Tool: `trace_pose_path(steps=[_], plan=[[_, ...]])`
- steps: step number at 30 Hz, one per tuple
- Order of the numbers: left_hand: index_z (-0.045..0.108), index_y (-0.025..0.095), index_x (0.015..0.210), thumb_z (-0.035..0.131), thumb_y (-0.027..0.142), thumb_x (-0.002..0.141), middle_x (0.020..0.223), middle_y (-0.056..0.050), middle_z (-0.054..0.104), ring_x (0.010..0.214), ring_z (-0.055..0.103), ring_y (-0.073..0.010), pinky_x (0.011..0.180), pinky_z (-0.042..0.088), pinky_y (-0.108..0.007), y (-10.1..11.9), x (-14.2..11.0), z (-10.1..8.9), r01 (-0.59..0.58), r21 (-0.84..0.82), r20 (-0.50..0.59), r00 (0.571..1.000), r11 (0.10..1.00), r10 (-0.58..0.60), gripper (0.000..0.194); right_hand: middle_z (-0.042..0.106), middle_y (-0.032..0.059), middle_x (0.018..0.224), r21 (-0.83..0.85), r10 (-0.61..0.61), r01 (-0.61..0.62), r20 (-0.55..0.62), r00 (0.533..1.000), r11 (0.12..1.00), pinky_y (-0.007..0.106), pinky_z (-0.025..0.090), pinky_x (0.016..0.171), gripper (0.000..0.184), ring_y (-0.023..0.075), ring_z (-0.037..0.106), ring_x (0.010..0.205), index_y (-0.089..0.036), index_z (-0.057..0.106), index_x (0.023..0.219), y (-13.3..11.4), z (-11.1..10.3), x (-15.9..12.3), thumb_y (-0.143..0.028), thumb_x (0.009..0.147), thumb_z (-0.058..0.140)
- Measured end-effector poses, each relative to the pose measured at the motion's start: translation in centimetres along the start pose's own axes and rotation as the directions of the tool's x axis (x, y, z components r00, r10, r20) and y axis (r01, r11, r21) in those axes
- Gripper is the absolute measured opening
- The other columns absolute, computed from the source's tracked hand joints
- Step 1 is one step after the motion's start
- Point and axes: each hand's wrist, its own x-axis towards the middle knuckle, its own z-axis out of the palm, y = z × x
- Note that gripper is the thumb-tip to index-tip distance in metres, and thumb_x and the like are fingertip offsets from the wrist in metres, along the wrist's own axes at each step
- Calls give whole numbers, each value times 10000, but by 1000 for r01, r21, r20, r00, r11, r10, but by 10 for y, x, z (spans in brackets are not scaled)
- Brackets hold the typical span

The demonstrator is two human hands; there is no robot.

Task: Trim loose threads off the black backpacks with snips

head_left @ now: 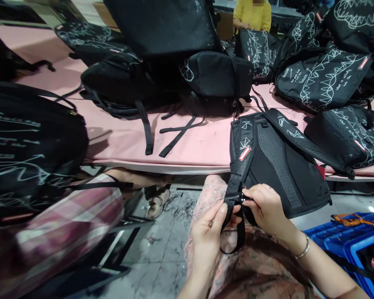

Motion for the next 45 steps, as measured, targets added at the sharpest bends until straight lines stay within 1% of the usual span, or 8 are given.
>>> trace_pose_path(steps=[9,12,15,20,24,28,36,45], plan=[[716,199,845,689,372,672,715,-17,709,601,626,-161,581,510,-251,0,1,-5,-102,89,-14,994,991,104,246,620,65,766,154,-11,11,0,1000,988,320,396,667,237,187,544,722,-172,605,913,-2,-7,-4,-278,926,393],[691,199,550,674,523,635,491,-23,630,457,560,-156,485,464,-278,14,8,-22,-87,-156,227,966,984,121,335,610,36,764,447,81,-33,-89,993,894,296,432,646,135,166,560,706,-194,589,908,-1,-16,-7,-278,869,491],[629,192,412,539,672,661,468,-70,610,488,571,-191,526,472,-327,30,25,-31,-70,-273,471,860,959,197,547,606,31,800,585,324,-223,-72,943,780,273,452,629,148,158,569,717,-191,581,899,11,-21,-5,-309,831,524],[695,174,872,768,347,582,931,-67,693,912,604,-194,757,471,-227,34,87,8,-125,-21,248,960,992,127,345,526,-6,675,621,570,-434,-27,821,653,238,420,553,282,142,530,644,-165,551,888,45,-22,6,-431,801,522],[657,118,862,769,260,586,826,-74,694,732,626,-158,622,488,-208,29,126,53,108,-102,369,927,989,-64,330,461,-29,635,612,572,-436,-33,819,660,214,347,490,322,118,453,578,-157,532,898,58,-27,10,-453,772,553],[638,111,799,720,233,651,680,-43,660,486,562,-91,492,481,-192,19,123,68,222,-163,488,865,961,-117,209,385,-60,577,632,534,-430,30,845,645,211,292,476,300,103,372,524,-156,527,916,54,-36,15,-428,788,542],[580,161,867,708,106,649,693,-5,652,533,604,-91,543,526,-185,-10,100,38,369,-401,418,888,838,-190,259,339,-82,551,521,490,-430,26,871,737,218,287,499,191,96,336,508,-174,546,888,49,-18,32,-306,759,592],[589,147,893,770,162,588,678,-18,659,548,607,-113,554,505,-196,-19,110,18,362,-464,463,877,809,-127,355,541,-25,634,414,435,-402,15,900,817,222,411,550,137,119,497,580,-174,560,779,36,5,51,-311,774,564]])
